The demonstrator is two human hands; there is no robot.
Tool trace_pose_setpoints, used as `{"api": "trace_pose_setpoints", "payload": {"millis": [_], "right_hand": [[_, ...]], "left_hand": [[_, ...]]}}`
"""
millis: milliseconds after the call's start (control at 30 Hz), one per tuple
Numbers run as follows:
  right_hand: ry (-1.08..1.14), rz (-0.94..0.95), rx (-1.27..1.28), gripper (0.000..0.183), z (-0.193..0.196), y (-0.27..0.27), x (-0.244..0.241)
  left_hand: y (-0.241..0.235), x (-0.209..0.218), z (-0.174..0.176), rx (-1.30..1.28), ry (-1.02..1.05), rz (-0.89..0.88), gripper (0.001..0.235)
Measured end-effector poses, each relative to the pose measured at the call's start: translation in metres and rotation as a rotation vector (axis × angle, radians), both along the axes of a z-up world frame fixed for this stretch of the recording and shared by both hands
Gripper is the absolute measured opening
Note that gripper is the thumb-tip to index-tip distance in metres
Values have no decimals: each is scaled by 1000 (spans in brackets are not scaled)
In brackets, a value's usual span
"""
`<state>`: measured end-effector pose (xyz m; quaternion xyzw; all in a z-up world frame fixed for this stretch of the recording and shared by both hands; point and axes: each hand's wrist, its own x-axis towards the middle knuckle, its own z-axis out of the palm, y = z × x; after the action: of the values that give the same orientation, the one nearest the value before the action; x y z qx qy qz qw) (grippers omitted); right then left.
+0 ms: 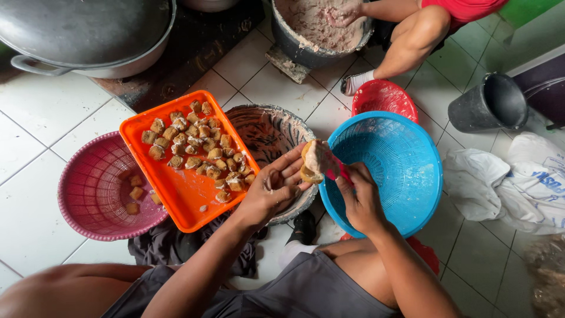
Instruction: The person scoops a thick paste from a bowl using a pink spatula and spreads it onto small brown food items held in the left hand. The coated items are placed into an orange tray. The person repeats this process continuously.
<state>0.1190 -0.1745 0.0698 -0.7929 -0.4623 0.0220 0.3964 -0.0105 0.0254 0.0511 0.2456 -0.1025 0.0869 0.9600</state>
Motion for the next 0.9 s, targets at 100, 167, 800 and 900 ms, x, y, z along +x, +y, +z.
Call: {"api": "trace_pose_setpoints", "payload": {"millis": [100,167,800,900], "right_hand": [[-80,-92,-14,25,6,0,-3],[-148,-119,4,26,8,-1,-7],[-79,-29,48,27,4,7,-26],[-108,-18,30,28,1,10,-35]], "left_hand": [[-4,1,-6,254,189,178,69],[-10,3,-13,331,207,298,61],[49,-4,15,2071,204,1212,32],[46,-9,20,2124,159,1220,28]]}}
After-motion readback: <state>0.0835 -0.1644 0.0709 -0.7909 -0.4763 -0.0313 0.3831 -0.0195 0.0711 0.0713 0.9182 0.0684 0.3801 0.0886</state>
